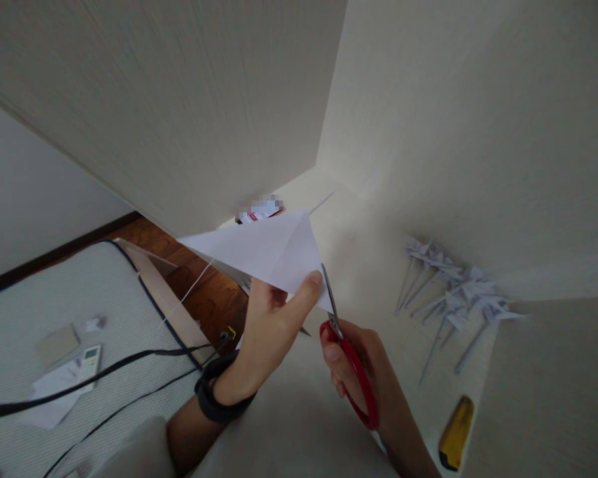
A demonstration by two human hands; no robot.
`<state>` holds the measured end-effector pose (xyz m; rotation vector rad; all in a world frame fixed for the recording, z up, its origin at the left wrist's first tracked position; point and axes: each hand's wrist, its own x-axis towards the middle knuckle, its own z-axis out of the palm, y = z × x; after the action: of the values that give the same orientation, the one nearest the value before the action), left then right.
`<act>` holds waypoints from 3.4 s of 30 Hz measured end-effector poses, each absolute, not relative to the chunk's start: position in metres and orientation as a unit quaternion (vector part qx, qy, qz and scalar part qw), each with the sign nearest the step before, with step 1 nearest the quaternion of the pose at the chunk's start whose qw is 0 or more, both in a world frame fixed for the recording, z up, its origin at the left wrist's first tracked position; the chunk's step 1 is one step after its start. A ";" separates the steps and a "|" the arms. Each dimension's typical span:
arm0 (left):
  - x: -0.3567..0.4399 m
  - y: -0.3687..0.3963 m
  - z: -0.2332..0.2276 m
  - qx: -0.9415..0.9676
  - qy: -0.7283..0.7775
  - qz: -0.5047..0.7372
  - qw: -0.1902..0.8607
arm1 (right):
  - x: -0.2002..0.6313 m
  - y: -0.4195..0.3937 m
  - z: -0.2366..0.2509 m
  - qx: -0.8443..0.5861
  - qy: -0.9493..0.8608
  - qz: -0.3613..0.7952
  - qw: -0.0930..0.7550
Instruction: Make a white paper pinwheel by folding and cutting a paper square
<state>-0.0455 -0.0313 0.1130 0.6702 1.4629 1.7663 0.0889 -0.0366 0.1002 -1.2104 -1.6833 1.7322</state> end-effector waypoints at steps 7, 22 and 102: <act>-0.046 -0.032 0.116 0.267 0.559 0.695 0.363 | 0.088 -0.037 0.095 -0.426 -0.601 0.636 0.230; -0.048 -0.033 0.118 0.291 0.551 0.686 0.377 | 0.087 -0.035 0.092 -0.411 -0.610 0.620 0.274; -0.048 -0.036 0.112 0.280 0.606 0.648 0.367 | 0.087 -0.042 0.100 -0.436 -0.623 0.593 0.266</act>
<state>-0.0477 -0.0363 0.1119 0.7182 1.5573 1.6653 0.0874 -0.0420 0.0999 -1.1774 -1.6826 1.6004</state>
